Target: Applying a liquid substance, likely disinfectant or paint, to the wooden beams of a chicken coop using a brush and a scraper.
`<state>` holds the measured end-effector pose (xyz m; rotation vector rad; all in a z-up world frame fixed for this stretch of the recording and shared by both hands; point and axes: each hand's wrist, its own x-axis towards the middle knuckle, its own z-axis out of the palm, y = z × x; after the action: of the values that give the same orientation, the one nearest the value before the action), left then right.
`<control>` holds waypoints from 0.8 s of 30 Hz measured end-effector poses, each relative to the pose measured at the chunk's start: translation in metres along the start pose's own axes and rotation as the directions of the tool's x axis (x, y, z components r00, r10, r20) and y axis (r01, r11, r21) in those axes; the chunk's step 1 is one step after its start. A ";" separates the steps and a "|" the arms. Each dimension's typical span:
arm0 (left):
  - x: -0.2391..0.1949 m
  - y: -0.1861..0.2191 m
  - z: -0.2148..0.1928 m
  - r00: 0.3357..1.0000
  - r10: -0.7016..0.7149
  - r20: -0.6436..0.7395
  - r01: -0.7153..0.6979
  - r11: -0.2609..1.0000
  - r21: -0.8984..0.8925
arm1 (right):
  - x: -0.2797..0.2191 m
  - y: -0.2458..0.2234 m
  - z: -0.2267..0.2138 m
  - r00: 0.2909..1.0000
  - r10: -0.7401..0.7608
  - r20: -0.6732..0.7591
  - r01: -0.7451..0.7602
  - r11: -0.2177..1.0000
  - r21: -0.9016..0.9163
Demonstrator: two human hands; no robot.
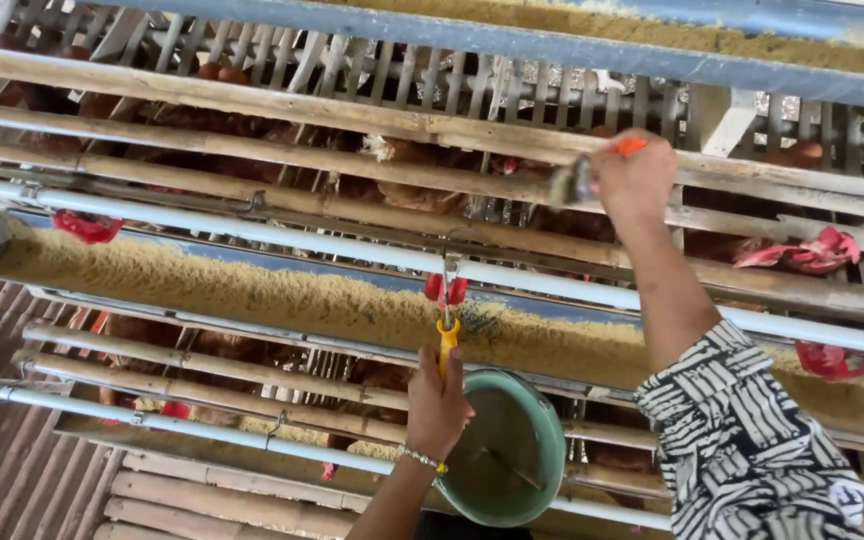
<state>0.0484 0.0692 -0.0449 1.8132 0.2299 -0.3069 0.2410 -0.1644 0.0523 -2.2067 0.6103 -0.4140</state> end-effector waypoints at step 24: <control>-0.004 0.004 -0.001 1.000 -0.016 0.017 0.016 1.000 0.019 | -0.034 0.029 -0.005 0.998 -0.056 0.002 0.055 0.978 0.203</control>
<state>0.0456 0.0690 -0.0396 1.8275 0.2302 -0.3370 0.2020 -0.1654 0.0306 -2.0324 0.4807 -0.4756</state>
